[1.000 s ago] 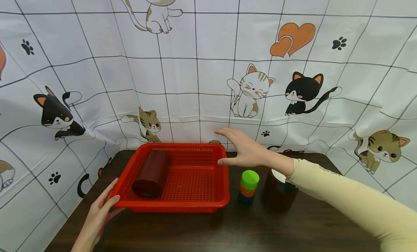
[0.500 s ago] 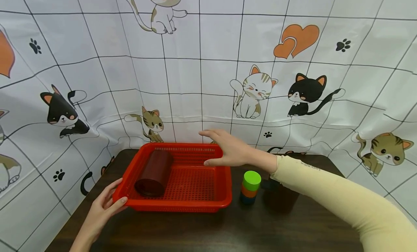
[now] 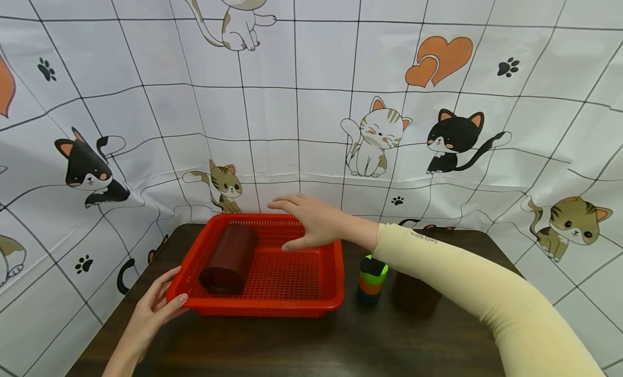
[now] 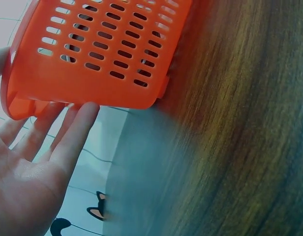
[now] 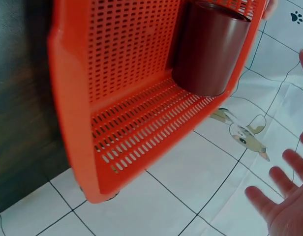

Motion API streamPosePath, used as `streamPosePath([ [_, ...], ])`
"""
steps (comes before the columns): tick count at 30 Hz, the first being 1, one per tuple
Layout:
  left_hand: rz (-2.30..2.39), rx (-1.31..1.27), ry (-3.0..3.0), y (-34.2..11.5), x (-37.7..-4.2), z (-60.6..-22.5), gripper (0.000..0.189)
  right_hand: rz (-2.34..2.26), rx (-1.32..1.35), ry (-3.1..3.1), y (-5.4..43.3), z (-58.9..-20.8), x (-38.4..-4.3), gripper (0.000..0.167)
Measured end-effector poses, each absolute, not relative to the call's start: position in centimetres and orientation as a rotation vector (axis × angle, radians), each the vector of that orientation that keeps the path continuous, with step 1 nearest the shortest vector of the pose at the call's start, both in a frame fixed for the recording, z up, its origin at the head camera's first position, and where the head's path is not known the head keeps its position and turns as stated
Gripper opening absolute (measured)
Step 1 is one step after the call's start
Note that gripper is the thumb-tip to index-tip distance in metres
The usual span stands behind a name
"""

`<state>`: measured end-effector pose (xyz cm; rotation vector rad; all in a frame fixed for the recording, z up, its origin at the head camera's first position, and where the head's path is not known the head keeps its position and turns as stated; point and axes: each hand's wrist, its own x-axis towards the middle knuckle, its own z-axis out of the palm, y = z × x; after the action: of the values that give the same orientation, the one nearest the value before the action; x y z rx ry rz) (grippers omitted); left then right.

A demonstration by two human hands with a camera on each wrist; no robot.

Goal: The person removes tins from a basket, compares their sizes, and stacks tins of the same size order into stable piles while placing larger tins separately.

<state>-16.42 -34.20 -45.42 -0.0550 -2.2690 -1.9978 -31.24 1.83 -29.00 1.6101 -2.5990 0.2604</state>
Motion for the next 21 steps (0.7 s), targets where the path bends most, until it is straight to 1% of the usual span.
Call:
streamPosePath([
  [6,-2.037,-0.127,-2.249,-34.4,-16.3,-45.4,0.062,0.093,1.687,-2.551,-0.1,-29.4,-32.3,0.089],
  [13,-1.997,-0.083,-2.274,-34.5,-16.2,-45.5,0.059,0.027,1.811,-2.492,-2.9,-30.3,-33.2,0.088],
  [21,-2.006,-0.071,-2.275,-34.2,-16.5,-45.5,0.060,-0.104,1.830,-2.429,-5.8,-31.6,-34.0,0.092],
])
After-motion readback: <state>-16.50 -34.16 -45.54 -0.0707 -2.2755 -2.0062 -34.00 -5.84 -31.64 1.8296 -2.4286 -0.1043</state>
